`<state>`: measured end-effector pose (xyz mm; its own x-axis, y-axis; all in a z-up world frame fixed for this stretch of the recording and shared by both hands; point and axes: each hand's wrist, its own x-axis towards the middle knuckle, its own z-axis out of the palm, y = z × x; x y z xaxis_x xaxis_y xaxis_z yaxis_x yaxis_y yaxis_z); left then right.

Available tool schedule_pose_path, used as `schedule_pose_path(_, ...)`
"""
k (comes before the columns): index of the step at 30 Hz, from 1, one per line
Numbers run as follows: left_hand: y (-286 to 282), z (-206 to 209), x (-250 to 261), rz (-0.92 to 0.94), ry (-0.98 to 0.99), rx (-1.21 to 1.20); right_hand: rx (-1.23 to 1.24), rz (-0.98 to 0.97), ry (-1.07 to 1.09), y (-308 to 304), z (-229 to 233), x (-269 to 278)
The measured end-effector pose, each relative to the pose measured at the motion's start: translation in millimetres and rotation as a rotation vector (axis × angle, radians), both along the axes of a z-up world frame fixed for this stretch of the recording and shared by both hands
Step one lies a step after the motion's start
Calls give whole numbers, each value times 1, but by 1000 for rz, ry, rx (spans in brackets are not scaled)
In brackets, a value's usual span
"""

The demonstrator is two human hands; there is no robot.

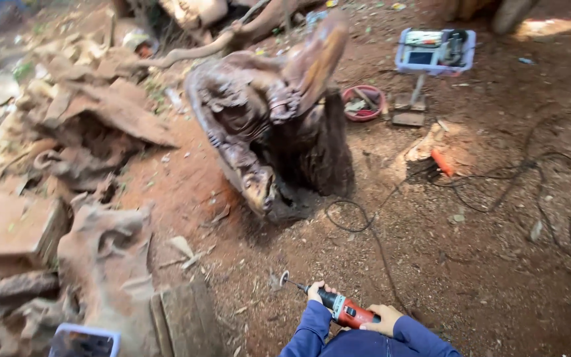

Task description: Sanding a large wooden sculpture using a rotary power tool with a sanding attachment.

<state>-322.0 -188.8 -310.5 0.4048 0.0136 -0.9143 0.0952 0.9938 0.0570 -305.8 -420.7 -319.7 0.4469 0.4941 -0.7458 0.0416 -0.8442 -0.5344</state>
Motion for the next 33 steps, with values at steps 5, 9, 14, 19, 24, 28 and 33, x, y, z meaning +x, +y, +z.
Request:
schedule_pose_path(5,-32,-9,21,-114,-7,15,41,-116,47,-34,-9,-2)
schedule_pose_path(9,-69,-6,37,-197,-55,23,11,-193,101,-68,14,0)
schedule_pose_path(14,-124,3,60,-281,-105,71,59,-270,27,-121,15,5)
schedule_pose_path(19,-173,-3,69,-284,-146,95,59,-280,69,-168,15,9)
schedule_pose_path(24,-193,16,60,-78,66,334,127,-295,9,-184,10,7)
schedule_pose_path(28,-179,-1,55,-42,69,281,174,-179,-83,-178,-9,15)
schedule_pose_path(33,-164,-25,62,13,149,232,82,-120,107,-166,9,48)
